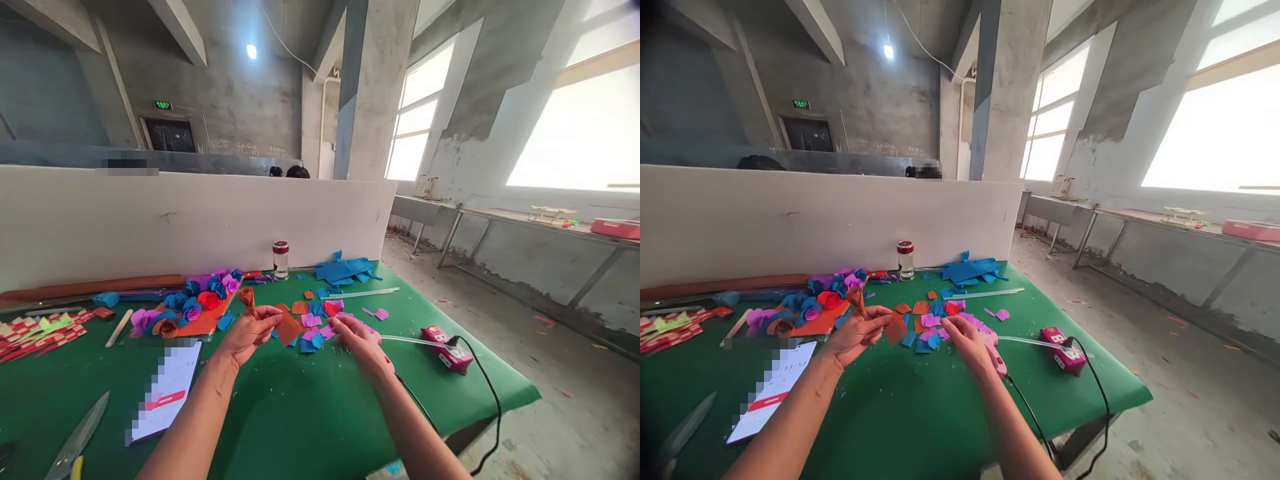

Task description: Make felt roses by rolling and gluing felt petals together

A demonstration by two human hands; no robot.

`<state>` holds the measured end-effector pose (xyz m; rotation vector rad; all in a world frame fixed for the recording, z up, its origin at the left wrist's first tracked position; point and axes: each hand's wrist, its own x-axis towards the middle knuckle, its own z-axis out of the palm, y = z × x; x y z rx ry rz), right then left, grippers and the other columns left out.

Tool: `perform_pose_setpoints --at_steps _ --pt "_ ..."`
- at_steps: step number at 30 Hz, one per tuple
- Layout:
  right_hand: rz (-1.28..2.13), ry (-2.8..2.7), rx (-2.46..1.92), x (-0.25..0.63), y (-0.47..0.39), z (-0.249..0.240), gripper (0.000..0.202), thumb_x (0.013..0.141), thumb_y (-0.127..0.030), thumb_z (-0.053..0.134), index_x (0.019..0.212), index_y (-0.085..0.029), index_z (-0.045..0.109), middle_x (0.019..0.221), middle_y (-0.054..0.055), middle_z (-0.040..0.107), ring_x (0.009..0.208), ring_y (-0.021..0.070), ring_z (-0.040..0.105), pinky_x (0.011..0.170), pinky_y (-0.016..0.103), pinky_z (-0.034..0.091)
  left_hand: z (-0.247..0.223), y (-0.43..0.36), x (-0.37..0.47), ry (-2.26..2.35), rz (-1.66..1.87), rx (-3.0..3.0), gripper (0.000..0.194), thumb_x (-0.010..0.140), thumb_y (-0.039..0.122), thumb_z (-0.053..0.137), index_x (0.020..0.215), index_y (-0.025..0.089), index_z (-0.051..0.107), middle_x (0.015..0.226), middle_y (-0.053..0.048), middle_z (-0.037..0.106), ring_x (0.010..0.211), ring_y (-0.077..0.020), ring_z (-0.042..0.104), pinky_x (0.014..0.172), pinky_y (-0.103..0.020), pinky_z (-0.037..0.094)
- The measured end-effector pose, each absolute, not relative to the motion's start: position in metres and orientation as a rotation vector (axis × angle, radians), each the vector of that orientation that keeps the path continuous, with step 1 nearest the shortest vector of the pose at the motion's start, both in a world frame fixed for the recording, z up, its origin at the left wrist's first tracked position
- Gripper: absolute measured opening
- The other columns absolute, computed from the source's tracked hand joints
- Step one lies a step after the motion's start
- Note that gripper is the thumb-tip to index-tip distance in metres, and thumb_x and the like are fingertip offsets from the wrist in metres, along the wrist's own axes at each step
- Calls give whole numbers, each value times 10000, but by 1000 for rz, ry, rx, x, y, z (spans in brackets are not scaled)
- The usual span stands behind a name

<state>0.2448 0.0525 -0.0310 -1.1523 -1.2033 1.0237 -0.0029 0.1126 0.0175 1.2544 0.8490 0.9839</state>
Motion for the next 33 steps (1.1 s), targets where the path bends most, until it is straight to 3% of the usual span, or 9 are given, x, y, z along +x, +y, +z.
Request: perform_pose_setpoints --at_steps 2,5,12,20,25,33 --pt "1234 -1172 -931 215 67 -21 440 778 -589 624 1015 -227 702 1100 82 673 1040 240 591 856 338 448 14 116 -8 850 1023 1264 352 568 391 864 754 143 697 569 50 501 413 -18 262 419 -215 139" --pt "1319 -1198 -819 182 87 -18 424 742 -567 623 941 -206 723 1096 88 674 1052 244 577 892 352 423 10 117 -15 929 1063 1311 378 561 428 858 745 136 702 536 56 467 424 -29 263 430 -216 139" --pt "1314 -1341 -1047 167 95 -43 193 658 -339 617 774 -200 683 710 4 602 710 174 522 645 271 362 2 117 -28 1121 1007 1465 341 604 454 808 739 153 724 549 40 490 460 -60 269 452 -236 155" --pt "1358 -1264 -1066 159 84 -41 174 581 -291 703 675 -174 617 630 -23 573 590 117 459 560 245 307 6 114 -19 1189 935 1588 284 619 447 770 708 177 747 608 -17 621 503 -108 392 471 -248 222" --pt "1373 -1240 -1056 157 82 -42 137 558 -245 659 617 -174 558 558 -37 504 530 91 375 512 241 233 5 115 -15 1211 934 1589 265 621 427 769 712 178 750 632 -25 645 534 -121 440 470 -241 252" --pt "1460 -1166 -938 160 82 -43 159 551 -224 687 634 -181 557 641 -12 605 631 131 499 596 248 348 6 114 -15 1170 908 1631 229 654 412 756 712 190 756 714 -54 690 669 -181 546 555 -257 367"
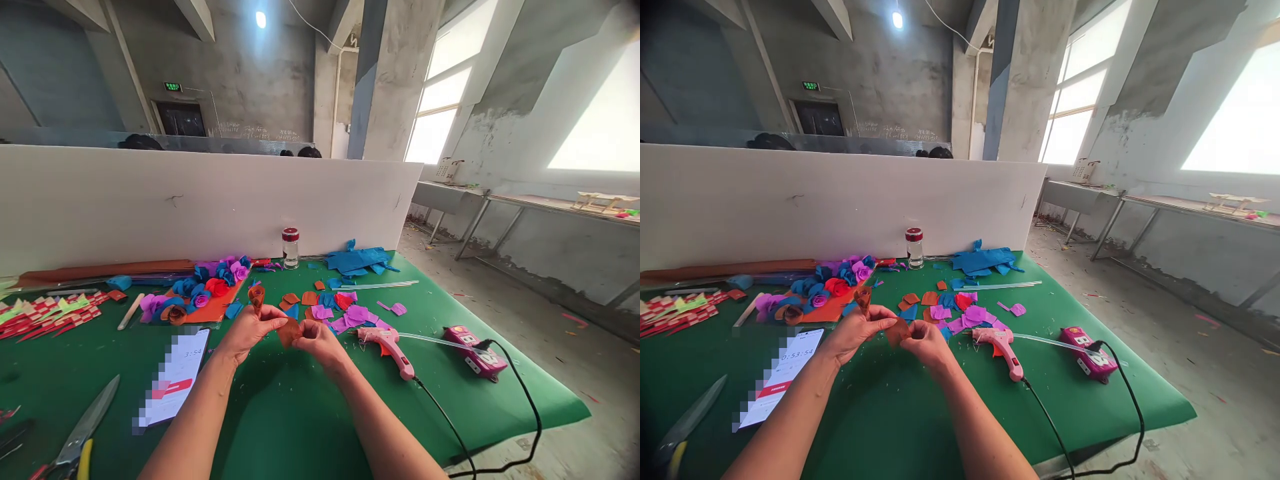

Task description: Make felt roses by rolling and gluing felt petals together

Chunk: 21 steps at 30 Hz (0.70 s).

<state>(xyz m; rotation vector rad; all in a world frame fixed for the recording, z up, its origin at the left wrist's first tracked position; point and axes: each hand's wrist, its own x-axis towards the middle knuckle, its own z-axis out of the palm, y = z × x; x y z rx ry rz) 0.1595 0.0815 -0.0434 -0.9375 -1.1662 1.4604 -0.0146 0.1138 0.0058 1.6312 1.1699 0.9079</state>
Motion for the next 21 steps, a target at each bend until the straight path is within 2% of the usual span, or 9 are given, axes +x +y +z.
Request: perform_pose_setpoints --at_steps 3,7,13,17,21 --pt "1487 -1126 -885 166 85 -42 207 568 -237 701 756 -190 627 745 -1 637 725 157 550 675 268 396 5 114 -16 1152 924 1661 208 659 399 757 710 198 760 726 -55 701 723 -201 572 634 -274 414" --pt "1553 -1062 -817 180 87 -38 225 663 -299 636 856 -200 696 868 46 656 881 202 581 792 319 433 3 115 -18 1145 898 1700 211 657 401 762 714 198 760 729 -50 695 738 -205 573 688 -287 433" --pt "1538 -1097 -803 190 84 -33 279 684 -367 701 916 -213 713 887 43 672 871 200 605 862 336 438 2 115 -20 1155 838 1703 219 672 409 753 732 198 754 758 -51 699 773 -211 586 699 -285 426" --pt "1372 -1306 -1005 181 86 -39 298 706 -425 713 854 -168 746 795 48 684 781 186 598 745 296 428 2 112 -17 1132 775 1708 184 687 386 738 736 209 754 766 -41 704 792 -209 591 727 -287 421" --pt "1233 -1409 -1125 173 87 -45 238 710 -358 662 736 -138 749 612 15 620 569 126 500 555 251 348 1 110 -9 1114 732 1724 181 690 378 728 712 199 740 719 -25 674 752 -190 567 711 -277 405"
